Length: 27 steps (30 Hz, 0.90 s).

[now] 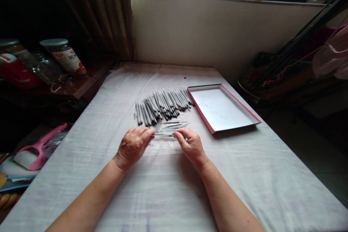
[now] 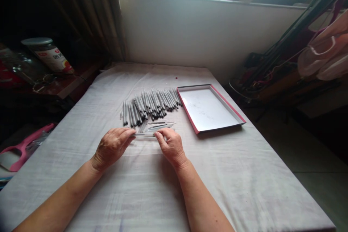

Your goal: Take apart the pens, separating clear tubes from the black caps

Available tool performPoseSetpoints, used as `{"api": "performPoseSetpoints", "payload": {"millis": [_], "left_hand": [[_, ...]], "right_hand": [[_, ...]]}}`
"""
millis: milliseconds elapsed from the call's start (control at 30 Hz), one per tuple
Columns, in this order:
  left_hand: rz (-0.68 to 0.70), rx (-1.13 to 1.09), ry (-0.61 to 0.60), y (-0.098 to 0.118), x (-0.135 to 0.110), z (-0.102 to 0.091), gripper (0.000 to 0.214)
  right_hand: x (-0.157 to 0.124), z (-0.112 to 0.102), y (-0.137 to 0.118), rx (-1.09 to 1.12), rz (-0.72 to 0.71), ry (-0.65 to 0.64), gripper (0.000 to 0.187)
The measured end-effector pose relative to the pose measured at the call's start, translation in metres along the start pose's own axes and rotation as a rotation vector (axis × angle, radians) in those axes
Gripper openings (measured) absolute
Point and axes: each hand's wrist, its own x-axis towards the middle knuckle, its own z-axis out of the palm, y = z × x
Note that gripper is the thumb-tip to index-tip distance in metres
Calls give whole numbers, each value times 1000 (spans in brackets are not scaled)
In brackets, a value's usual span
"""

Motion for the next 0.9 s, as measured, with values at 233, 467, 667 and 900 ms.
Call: {"api": "performPoseSetpoints", "payload": {"millis": [233,467,667,900], "left_hand": [[-40,-60,53,-13,-14,-5,17],[-173,-367,-96,-10,-17,0,27],[-337,-553,-86,-4,-19,2,20],[-381,-504,-29,-11,-21,4,22]], "right_hand": [[4,-1,5,309,248,12,24],[4,2,9,430,313,74,18],[5,0,10,404,345,95,18],[4,2,6,390,309,71,19]]}}
